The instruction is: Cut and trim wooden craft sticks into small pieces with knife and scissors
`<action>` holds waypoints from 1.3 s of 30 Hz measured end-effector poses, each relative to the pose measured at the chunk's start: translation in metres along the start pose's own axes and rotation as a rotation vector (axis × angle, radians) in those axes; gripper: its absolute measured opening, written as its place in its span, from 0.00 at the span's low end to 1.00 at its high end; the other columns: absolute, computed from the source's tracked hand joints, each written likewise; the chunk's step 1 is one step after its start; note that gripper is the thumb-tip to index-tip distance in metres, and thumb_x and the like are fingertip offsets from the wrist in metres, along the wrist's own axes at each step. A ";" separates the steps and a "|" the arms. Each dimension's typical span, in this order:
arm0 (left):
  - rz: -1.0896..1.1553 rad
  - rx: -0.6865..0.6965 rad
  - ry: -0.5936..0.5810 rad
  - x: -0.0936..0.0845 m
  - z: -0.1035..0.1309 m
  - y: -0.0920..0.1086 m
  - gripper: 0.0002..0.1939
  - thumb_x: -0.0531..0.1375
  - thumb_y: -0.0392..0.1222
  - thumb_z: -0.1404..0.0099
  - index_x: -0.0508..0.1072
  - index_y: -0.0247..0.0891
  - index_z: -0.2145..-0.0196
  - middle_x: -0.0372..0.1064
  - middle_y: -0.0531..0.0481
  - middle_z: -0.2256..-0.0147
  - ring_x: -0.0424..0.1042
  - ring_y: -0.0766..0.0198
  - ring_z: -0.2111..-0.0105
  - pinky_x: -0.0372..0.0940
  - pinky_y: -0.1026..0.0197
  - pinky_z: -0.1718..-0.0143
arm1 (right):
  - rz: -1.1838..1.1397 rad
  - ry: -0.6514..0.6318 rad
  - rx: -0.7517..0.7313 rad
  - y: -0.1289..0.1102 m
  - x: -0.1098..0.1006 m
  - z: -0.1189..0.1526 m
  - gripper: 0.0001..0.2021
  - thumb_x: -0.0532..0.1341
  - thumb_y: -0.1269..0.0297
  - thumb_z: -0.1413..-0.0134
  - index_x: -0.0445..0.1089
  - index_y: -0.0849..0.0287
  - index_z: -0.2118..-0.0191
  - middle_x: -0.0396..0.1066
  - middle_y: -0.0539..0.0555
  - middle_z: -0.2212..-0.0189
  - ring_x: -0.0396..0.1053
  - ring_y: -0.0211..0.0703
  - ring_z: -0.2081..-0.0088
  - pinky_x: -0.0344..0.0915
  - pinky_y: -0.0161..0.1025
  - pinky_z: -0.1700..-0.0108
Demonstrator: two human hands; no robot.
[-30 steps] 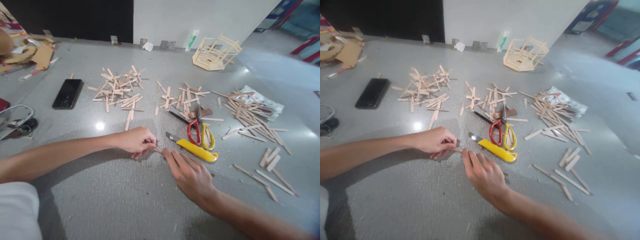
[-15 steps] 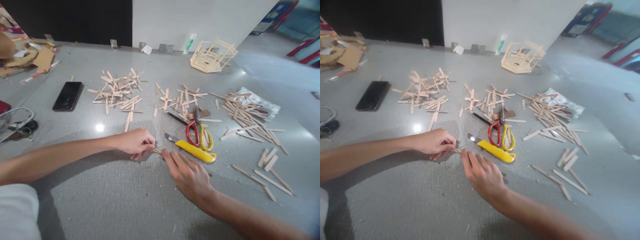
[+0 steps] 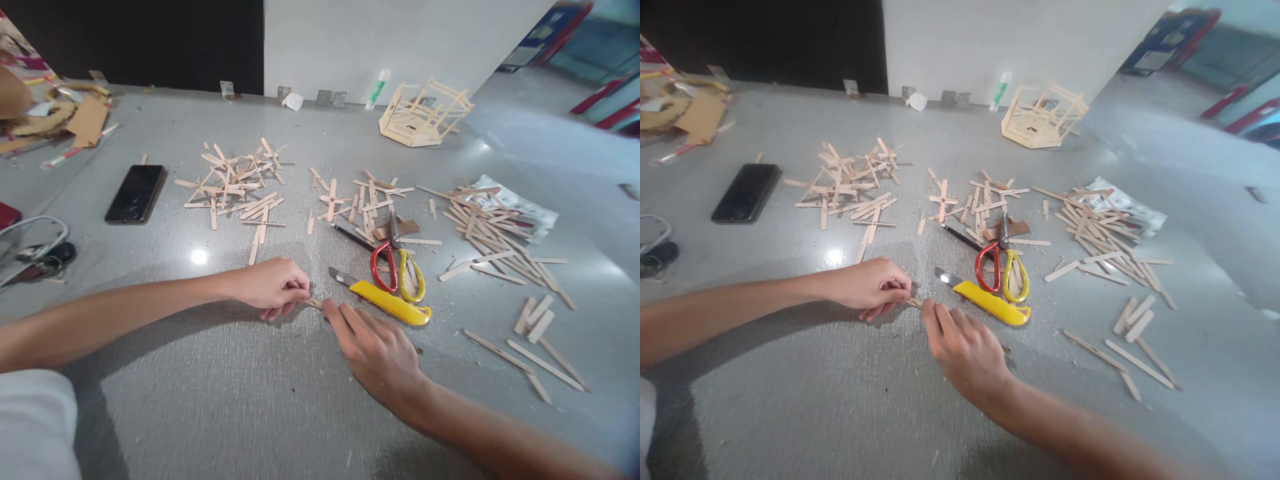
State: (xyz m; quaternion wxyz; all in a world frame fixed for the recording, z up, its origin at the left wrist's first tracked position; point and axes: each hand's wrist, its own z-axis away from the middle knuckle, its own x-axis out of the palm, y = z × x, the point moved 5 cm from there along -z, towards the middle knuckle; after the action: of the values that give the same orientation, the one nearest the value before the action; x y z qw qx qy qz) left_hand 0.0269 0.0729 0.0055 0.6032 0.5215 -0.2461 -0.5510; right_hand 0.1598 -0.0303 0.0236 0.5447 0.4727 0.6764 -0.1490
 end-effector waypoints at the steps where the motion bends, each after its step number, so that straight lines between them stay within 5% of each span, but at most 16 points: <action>1: 0.002 0.000 0.000 0.000 0.000 0.000 0.19 0.54 0.45 0.27 0.67 0.34 0.75 0.68 0.52 0.83 0.69 0.70 0.86 0.63 0.70 0.83 | 0.002 -0.002 -0.003 0.000 0.000 0.000 0.14 0.55 0.83 0.43 0.74 0.68 0.56 0.70 0.49 0.75 0.66 0.36 0.76 0.57 0.37 0.72; 27: 0.013 -0.038 0.001 0.000 0.001 0.001 0.17 0.54 0.43 0.27 0.68 0.34 0.74 0.69 0.52 0.81 0.70 0.69 0.85 0.64 0.70 0.83 | 0.148 0.012 -0.024 -0.005 -0.007 -0.005 0.12 0.55 0.82 0.40 0.75 0.66 0.59 0.69 0.49 0.78 0.64 0.34 0.78 0.57 0.36 0.75; 31: -0.176 0.075 0.268 -0.006 0.007 0.016 0.18 0.51 0.39 0.26 0.67 0.34 0.74 0.68 0.53 0.81 0.68 0.71 0.84 0.62 0.70 0.81 | -0.039 0.138 0.039 0.012 -0.019 -0.001 0.12 0.56 0.79 0.37 0.73 0.67 0.52 0.73 0.50 0.76 0.69 0.36 0.76 0.61 0.35 0.74; 36: -0.602 0.456 0.761 -0.002 0.035 0.054 0.10 0.52 0.40 0.24 0.70 0.36 0.63 0.69 0.56 0.77 0.67 0.72 0.80 0.60 0.70 0.77 | -0.941 0.244 0.503 0.048 -0.020 0.003 0.17 0.64 0.64 0.38 0.67 0.55 0.45 0.78 0.50 0.68 0.74 0.37 0.73 0.67 0.32 0.74; 39: -0.885 0.627 0.847 0.013 0.050 0.068 0.06 0.52 0.33 0.25 0.69 0.36 0.58 0.72 0.54 0.72 0.70 0.71 0.77 0.61 0.69 0.76 | -1.353 0.292 0.678 0.050 -0.021 0.002 0.21 0.70 0.59 0.46 0.65 0.52 0.48 0.79 0.50 0.69 0.76 0.40 0.71 0.67 0.31 0.78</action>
State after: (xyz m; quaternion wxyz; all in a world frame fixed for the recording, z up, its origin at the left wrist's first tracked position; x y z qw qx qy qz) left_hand 0.0147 0.0331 0.0799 0.1862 0.8933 0.0990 -0.3968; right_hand 0.2005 -0.0160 0.0568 0.0655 0.1122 0.8006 -0.5849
